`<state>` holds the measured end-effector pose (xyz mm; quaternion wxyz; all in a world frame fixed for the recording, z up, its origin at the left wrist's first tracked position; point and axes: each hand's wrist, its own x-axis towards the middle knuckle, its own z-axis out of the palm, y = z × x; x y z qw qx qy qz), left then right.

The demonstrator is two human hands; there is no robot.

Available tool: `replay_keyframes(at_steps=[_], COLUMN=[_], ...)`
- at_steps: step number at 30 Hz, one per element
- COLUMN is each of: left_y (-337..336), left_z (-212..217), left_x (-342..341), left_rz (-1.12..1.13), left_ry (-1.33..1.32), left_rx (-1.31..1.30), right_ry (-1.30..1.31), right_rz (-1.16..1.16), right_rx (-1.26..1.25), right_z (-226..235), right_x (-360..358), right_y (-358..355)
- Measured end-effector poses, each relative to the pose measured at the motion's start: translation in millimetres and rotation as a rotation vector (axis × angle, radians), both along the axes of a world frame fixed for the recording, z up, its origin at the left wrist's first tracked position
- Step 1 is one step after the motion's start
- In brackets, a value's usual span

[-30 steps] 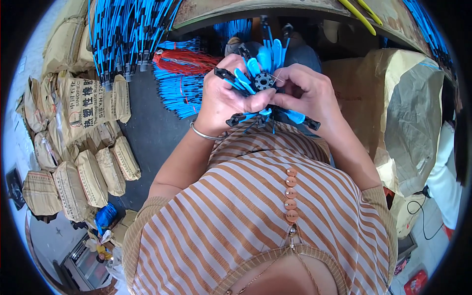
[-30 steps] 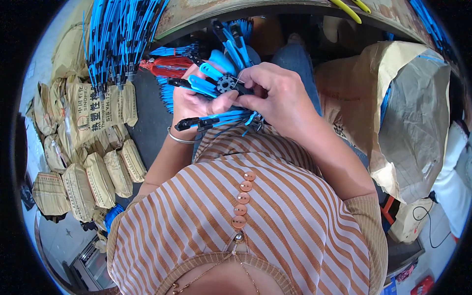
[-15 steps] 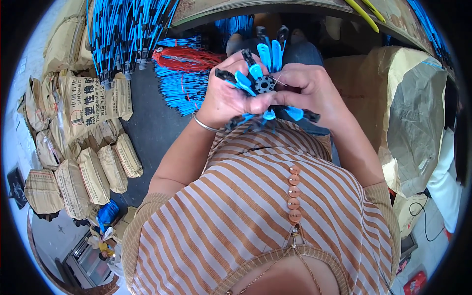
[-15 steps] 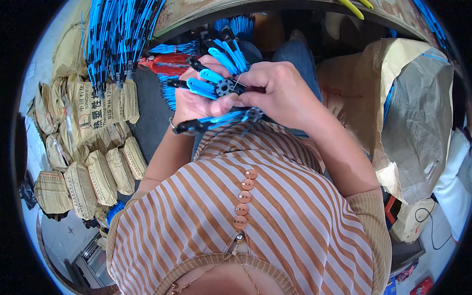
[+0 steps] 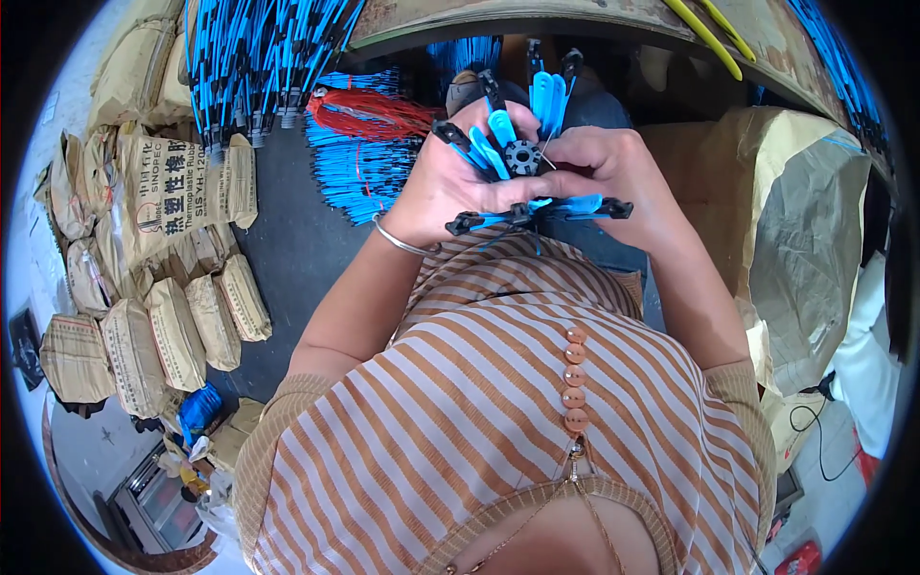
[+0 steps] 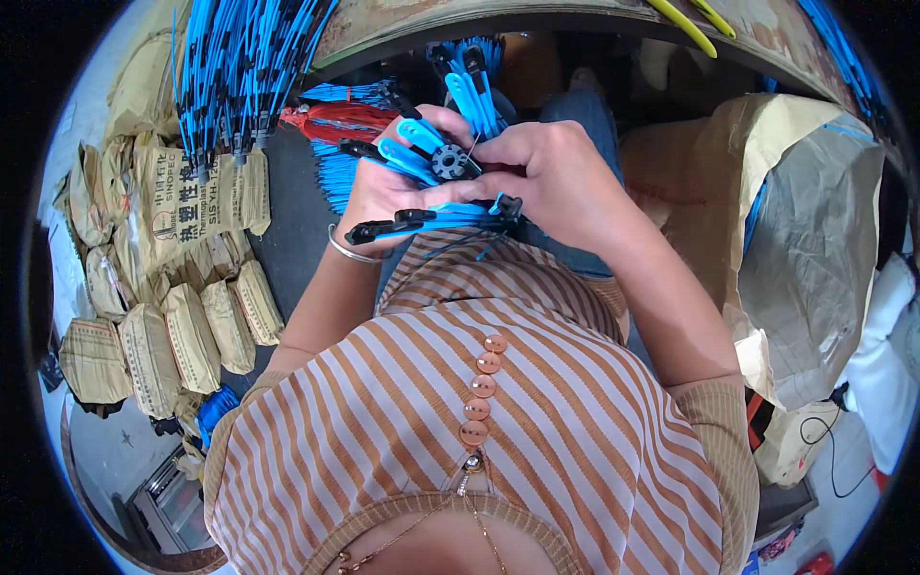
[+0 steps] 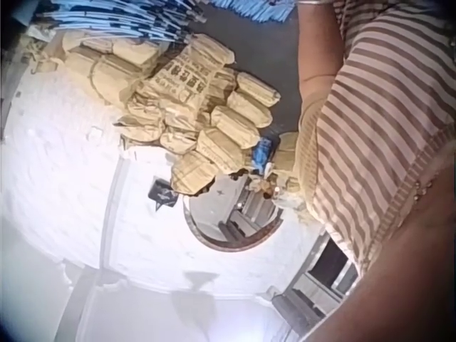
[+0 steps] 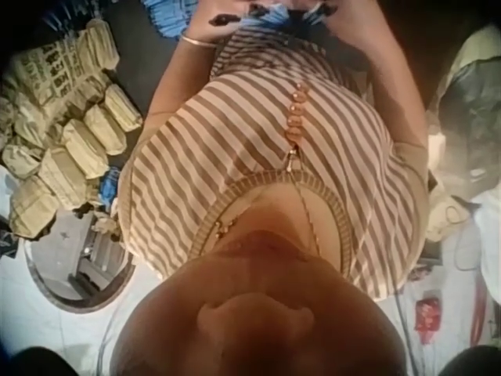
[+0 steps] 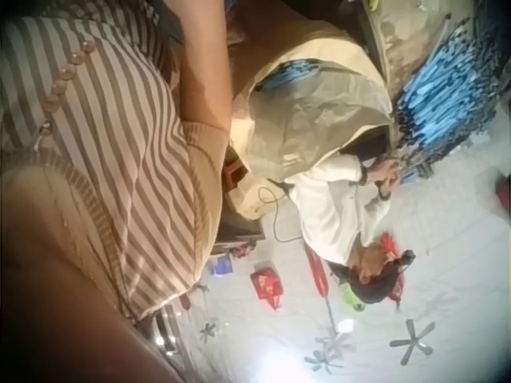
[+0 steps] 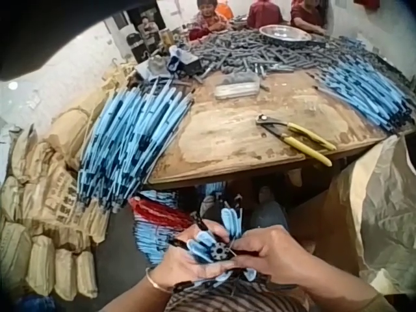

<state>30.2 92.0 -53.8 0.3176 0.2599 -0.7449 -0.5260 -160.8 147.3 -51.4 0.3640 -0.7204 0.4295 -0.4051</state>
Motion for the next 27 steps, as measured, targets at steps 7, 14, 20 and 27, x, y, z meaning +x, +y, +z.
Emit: replay_keyframes(at_steps=[7, 14, 20, 27], left_y=[15.5, 6.5, -2.1, 16.3], left_z=[-0.6, -1.2, -3.3, -4.1], left_x=[-12.5, -4.3, -14.8, -9.7], left_rz=[0.175, 0.156, 0.098, 0.126], left_ry=[0.225, 0.324, 0.018, -0.100], left_rx=[0.378, 0.380, 0.229, 0.036], right_ry=[-0.184, 0.126, 0.079, 0.242], right_rz=[-0.108, -0.007, -0.222, 0.050], right_rx=[0.307, -0.125, 0.161, -0.437], right_z=[6.6, 18.9, 7.8, 35.9], right_x=[-0.3, -0.7, -1.3, -6.6], right_y=[-0.4, -29.2, -20.8, -9.0])
